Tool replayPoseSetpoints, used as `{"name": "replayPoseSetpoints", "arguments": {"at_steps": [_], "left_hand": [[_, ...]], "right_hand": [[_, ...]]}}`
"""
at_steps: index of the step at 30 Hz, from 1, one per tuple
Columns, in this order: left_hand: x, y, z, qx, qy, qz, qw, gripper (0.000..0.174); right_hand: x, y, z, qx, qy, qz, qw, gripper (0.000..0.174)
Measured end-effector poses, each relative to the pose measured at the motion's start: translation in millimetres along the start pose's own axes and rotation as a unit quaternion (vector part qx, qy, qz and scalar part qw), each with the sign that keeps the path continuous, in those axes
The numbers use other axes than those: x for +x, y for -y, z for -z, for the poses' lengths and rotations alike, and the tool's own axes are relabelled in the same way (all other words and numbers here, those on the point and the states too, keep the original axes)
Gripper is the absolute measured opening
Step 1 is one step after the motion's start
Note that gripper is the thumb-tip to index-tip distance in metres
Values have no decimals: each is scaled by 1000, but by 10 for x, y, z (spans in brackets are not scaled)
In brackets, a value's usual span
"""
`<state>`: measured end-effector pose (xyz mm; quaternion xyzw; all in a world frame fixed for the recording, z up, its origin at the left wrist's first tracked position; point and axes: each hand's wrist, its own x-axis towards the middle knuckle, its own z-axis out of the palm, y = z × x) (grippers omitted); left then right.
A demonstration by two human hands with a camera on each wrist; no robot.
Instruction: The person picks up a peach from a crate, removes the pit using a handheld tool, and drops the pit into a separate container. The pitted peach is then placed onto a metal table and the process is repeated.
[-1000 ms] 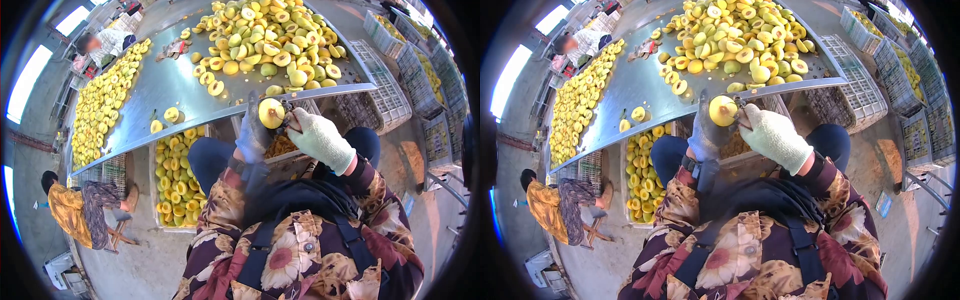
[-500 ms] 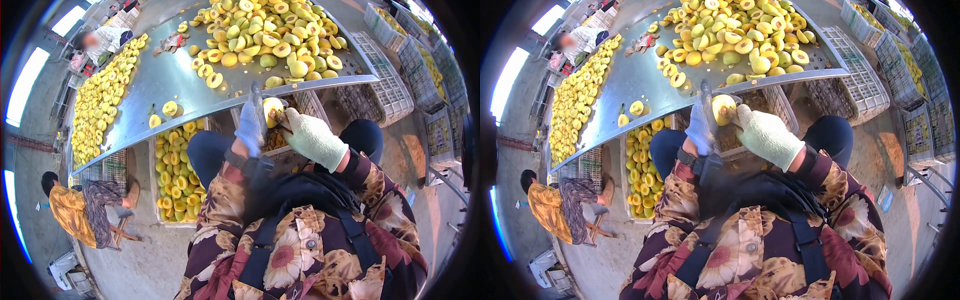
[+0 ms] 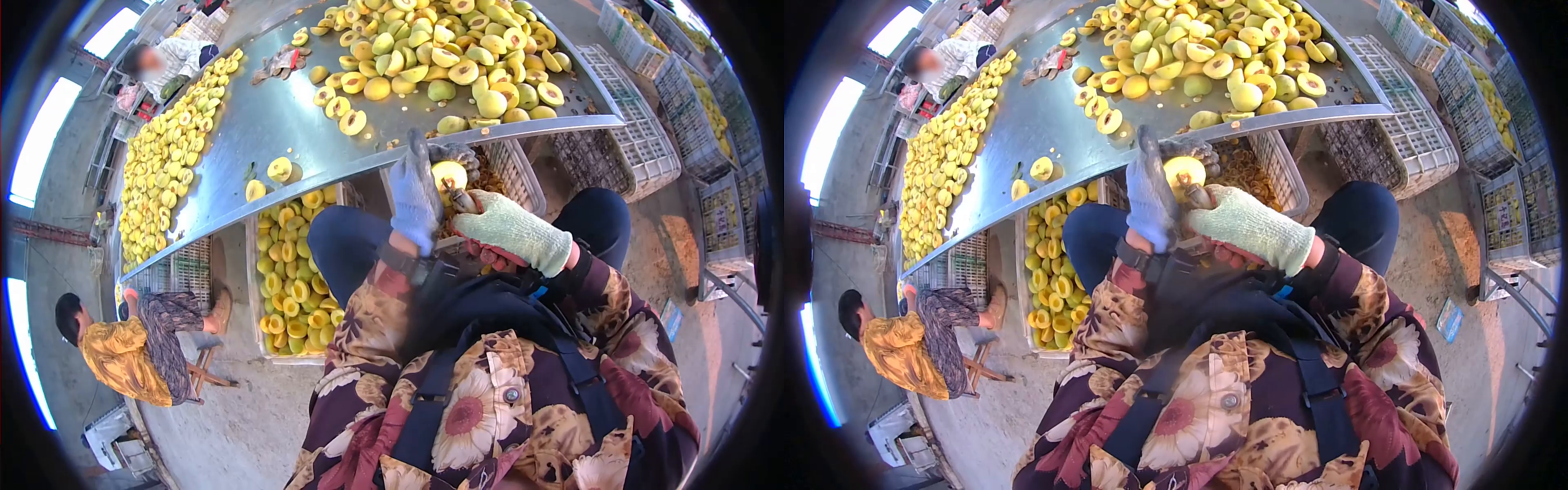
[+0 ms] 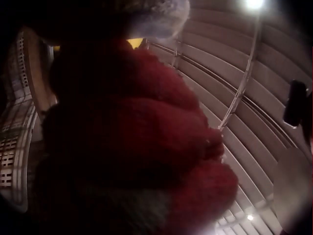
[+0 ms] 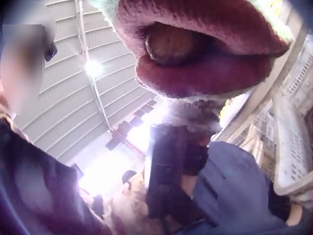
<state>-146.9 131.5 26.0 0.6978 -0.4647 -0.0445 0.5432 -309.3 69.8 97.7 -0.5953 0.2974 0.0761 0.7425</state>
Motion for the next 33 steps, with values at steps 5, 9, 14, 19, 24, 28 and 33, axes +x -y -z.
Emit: {"name": "replayPoseSetpoints", "arguments": {"at_steps": [5,9,14,19,24,28,33], "left_hand": [[136,-318,77,-243,46,174,953,46],[44,-79,-64,-121,-28,30,992,46],[133,132,101,310,44,-240,919,37],[224,238,-168,62,-29,0,998,48],[401,369,-268,220,85,-57,970,64],[368,137,-197,282,105,-204,932,90],[511,-28,-121,-213,154,130,956,48]], "right_hand": [[20,-19,-4,68,24,-21,997,19],[-46,47,-3,175,59,-51,981,17],[29,-57,160,118,116,-13,986,27],[383,-404,244,544,471,-111,685,20],[-22,-11,221,151,101,40,983,20],[-30,-43,241,293,163,-34,941,18],[-16,-100,325,503,354,-82,784,20]]}}
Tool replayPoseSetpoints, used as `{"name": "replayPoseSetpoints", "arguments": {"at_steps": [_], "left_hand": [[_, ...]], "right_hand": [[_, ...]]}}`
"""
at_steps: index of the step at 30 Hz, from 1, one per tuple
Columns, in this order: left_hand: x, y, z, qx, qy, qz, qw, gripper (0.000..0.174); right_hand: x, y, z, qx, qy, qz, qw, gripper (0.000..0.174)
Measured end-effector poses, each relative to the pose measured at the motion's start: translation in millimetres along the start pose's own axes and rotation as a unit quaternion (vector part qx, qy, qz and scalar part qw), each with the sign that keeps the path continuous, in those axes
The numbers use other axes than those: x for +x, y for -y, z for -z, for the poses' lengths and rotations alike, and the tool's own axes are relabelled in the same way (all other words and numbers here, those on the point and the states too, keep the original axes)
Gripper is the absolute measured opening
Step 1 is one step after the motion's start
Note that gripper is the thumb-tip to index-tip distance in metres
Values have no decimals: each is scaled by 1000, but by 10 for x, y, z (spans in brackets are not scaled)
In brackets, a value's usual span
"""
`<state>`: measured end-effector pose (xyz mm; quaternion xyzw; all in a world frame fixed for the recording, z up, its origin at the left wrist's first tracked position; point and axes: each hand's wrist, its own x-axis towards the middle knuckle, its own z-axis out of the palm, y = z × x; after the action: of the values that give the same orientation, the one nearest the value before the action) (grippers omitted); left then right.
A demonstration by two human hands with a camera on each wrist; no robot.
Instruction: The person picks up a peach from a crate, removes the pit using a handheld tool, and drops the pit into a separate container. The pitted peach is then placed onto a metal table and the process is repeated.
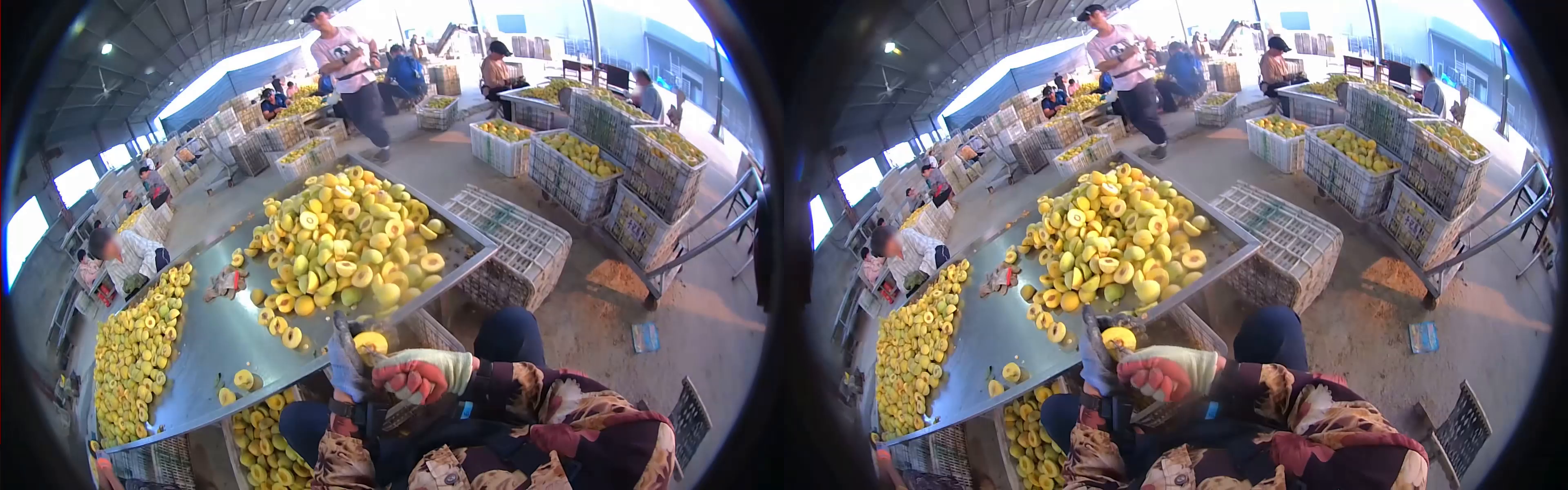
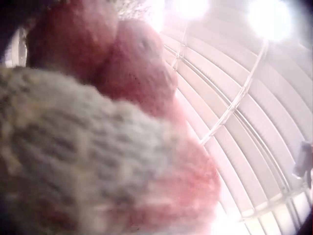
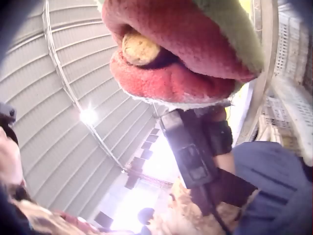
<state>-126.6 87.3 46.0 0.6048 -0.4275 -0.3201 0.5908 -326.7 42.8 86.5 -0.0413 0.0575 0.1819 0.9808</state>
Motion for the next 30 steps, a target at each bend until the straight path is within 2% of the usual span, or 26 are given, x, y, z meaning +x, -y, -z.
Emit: {"name": "replayPoseSetpoints", "arguments": {"at_steps": [1,3,4,5,6,7,8,10,11,12,13,14,15,16,18,19,20,21,22,23,24,25,27,28,29,30], "left_hand": [[-19,-31,-40,-10,-8,-3,1000,45],[-63,-95,-121,-29,-25,-9,999,55],[-104,-280,-170,-61,-28,6,998,55],[-131,-377,-186,-93,-32,20,995,56],[-101,-276,-160,-45,-25,-23,998,56],[-90,-274,-158,2,-22,-66,998,58],[-48,-298,-184,-105,-13,32,994,58],[9,-133,-155,107,6,-71,992,57],[37,-51,-140,206,0,-124,971,59],[59,-67,-166,278,-11,-166,946,56],[83,-77,-189,400,-23,-203,893,55],[107,-86,-211,513,-46,-240,823,53],[107,-68,-227,660,-66,-261,701,52],[94,-37,-241,783,-79,-272,553,52],[11,42,-265,940,-81,-262,203,52],[-61,67,-287,878,-104,-291,365,58],[-92,62,-318,794,-129,-296,514,63],[-81,58,-313,690,-165,-283,645,69],[-57,81,-250,568,-215,-258,752,75],[-17,105,-87,491,-227,-251,803,86],[22,119,72,409,-241,-247,845,96],[8,132,260,385,-204,-265,860,111],[-239,-242,304,282,-151,-206,925,76],[-400,-363,414,236,-159,-211,935,70],[-569,-484,518,190,-166,-217,943,65],[-763,-486,675,255,-233,-260,902,70]], "right_hand": [[-16,-13,29,14,5,-8,1000,18],[-9,-26,64,40,18,-28,999,16],[-20,-45,-42,-103,-67,15,992,18],[-56,-92,-197,-243,-150,59,957,21],[-104,-147,-391,-376,-229,101,892,24],[-144,-177,-530,-497,-301,139,802,27],[-162,-176,-599,-508,-327,148,783,31],[-115,-138,-496,-644,-355,207,645,27],[-78,-56,-273,-726,-334,229,556,24],[-42,26,-51,-797,-322,253,444,21],[-5,108,171,-846,-317,280,325,18],[37,232,467,-900,-280,294,160,18],[73,265,630,-925,-234,300,-8,18],[55,229,415,-910,-312,265,62,22],[18,147,-36,-842,-472,190,179,33],[45,165,-52,-807,-540,200,131,40],[-29,140,-65,-814,-522,249,49,29],[-61,227,141,-817,-478,321,1,18],[-98,217,133,-826,-468,315,-14,11],[-69,244,252,-817,-486,309,5,17],[-59,175,125,-788,-482,372,87,17],[-8,170,205,-779,-470,394,129,22],[69,248,702,-813,-455,343,121,27],[99,303,912,-842,-455,247,150,29],[152,352,1159,-868,-450,139,157,31],[174,466,1352,-916,-371,-102,110,38]]}}
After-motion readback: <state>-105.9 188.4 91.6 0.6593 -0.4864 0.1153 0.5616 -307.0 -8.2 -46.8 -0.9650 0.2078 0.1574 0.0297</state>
